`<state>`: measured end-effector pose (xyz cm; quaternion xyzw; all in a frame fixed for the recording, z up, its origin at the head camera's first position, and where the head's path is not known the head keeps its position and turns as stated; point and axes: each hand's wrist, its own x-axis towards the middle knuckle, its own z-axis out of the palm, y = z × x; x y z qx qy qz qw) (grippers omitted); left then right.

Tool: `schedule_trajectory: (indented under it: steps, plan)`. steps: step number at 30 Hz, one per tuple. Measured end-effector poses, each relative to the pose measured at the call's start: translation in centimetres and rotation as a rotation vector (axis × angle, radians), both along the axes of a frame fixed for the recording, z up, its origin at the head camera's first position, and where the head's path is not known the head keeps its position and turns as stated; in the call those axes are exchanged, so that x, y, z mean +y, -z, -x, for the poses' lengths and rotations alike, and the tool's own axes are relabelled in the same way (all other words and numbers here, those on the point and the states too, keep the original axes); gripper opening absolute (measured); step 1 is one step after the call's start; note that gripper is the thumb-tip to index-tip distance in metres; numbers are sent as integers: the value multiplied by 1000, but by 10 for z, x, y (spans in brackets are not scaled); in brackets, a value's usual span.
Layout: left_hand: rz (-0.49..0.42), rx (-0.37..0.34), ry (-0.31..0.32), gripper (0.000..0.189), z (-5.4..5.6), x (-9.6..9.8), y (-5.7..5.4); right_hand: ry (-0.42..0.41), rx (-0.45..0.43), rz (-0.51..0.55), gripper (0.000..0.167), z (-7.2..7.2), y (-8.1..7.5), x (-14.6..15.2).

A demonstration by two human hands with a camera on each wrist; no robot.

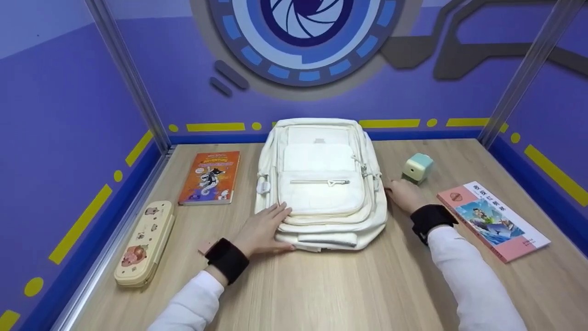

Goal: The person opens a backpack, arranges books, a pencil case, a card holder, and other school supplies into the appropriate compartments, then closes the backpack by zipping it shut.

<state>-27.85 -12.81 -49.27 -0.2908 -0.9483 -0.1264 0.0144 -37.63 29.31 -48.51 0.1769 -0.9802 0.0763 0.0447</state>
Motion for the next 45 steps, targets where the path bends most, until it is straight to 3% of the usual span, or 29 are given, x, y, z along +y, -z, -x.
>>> schedule_trajectory:
  steps: [13,35,45]
  plan:
    - [8,-2,4,102,-1,0,-2,-59,98,47,14,-19,4,6]
    - [8,-44,-4,104,-1,1,-2,-93,94,97,16,-62,7,7]
    - [-6,-34,-2,103,-2,1,-6,-169,200,110,20,-85,3,2]
